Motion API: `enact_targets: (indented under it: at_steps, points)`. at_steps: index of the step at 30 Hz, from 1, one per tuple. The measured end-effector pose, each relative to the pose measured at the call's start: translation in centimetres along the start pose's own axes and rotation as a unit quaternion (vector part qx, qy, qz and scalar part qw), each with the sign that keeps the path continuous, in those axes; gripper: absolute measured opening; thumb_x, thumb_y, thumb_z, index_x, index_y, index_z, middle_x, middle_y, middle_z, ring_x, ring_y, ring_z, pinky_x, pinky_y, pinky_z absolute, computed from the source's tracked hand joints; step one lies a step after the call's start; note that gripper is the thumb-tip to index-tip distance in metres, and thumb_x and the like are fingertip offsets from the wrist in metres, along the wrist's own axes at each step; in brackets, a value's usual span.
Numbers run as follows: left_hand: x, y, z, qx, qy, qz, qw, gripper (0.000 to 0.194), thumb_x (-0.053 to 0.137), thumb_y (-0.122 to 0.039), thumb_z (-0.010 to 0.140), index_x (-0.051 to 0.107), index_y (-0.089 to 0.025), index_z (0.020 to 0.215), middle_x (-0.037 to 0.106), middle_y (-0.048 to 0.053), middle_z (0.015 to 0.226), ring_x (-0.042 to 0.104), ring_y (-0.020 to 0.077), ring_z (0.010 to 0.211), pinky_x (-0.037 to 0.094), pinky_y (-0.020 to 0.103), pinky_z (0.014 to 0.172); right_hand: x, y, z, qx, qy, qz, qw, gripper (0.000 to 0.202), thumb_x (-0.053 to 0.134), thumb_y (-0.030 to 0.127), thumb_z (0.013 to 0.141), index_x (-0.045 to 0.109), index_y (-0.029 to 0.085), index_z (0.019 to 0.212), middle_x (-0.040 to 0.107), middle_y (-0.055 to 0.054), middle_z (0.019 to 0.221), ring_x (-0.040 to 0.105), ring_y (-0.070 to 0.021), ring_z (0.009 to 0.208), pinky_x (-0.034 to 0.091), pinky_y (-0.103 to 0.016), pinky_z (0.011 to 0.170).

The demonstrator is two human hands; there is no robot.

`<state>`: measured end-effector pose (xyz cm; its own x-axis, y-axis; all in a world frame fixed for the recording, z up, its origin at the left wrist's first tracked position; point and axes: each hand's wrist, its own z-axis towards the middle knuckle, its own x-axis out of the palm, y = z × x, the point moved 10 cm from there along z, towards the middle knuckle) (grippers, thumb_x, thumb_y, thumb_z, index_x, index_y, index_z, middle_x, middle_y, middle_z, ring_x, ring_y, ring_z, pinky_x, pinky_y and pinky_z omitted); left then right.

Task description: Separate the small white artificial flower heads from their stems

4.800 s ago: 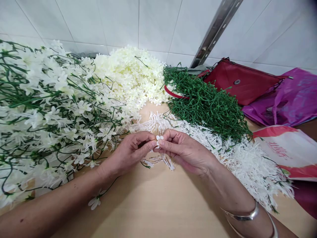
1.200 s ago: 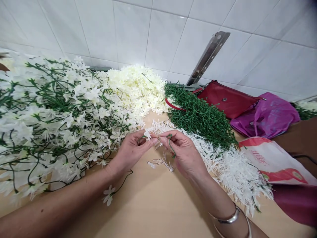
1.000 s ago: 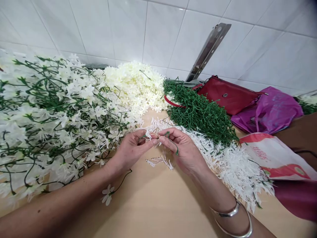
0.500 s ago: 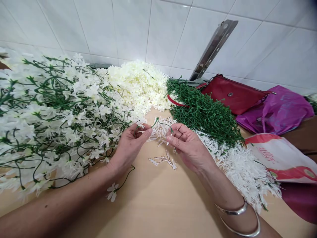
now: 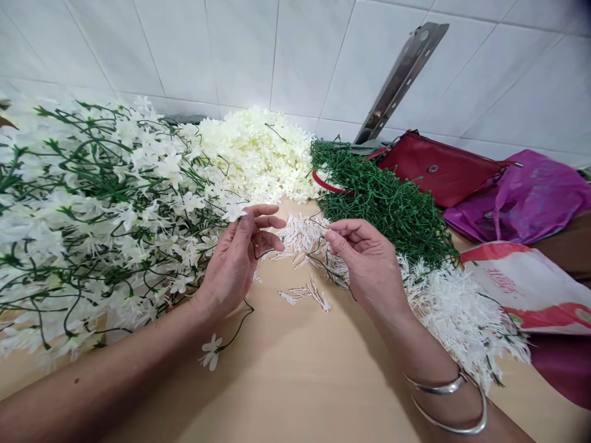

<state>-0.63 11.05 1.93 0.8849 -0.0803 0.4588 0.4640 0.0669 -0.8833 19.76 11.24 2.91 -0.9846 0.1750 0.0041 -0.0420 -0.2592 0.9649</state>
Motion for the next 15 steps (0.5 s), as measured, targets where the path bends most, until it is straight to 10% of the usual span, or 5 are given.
enact_targets:
  at_steps: [4, 10, 15]
  points:
    - [0.0, 0.3, -0.2, -0.019, 0.008, 0.019, 1.000, 0.039, 0.049, -0.055, 0.100, 0.069, -0.022, 0.096, 0.045, -0.009, 0.047, 0.037, 0.0083, 0.041, 0.052, 0.027, 0.068, 0.6, 0.3, -0.6, -0.015, 0.022, -0.058, 0.998, 0.017, 0.075, 0.032, 0.083, 0.070, 0.024, 0.096, 0.065, 0.000, 0.082, 0.057, -0.0149, 0.073, 0.047, -0.030, 0.069]
    - [-0.7, -2.4, 0.4, 0.067, -0.030, 0.137, 0.988, 0.019, 0.067, -0.040, 0.091, 0.067, -0.022, 0.088, 0.040, -0.006, 0.060, 0.036, 0.0114, 0.055, 0.038, 0.025, 0.059, 0.9, -0.8, -0.8, 0.000, 0.041, -0.089, 0.995, 0.013, 0.069, 0.030, 0.087, 0.072, 0.023, 0.098, 0.067, 0.000, 0.085, 0.058, -0.0151, 0.076, 0.046, -0.031, 0.072]
    - [1.1, -4.1, 3.0, 0.184, 0.010, 0.489, 0.853, 0.015, 0.064, -0.017, 0.087, 0.073, -0.021, 0.098, 0.049, -0.002, 0.071, 0.044, 0.0138, 0.060, 0.035, 0.028, 0.064, 1.1, -0.7, -0.8, -0.010, 0.049, -0.088, 0.995, 0.013, 0.067, 0.029, 0.088, 0.072, 0.022, 0.098, 0.067, -0.001, 0.086, 0.059, -0.0163, 0.078, 0.045, -0.032, 0.075]
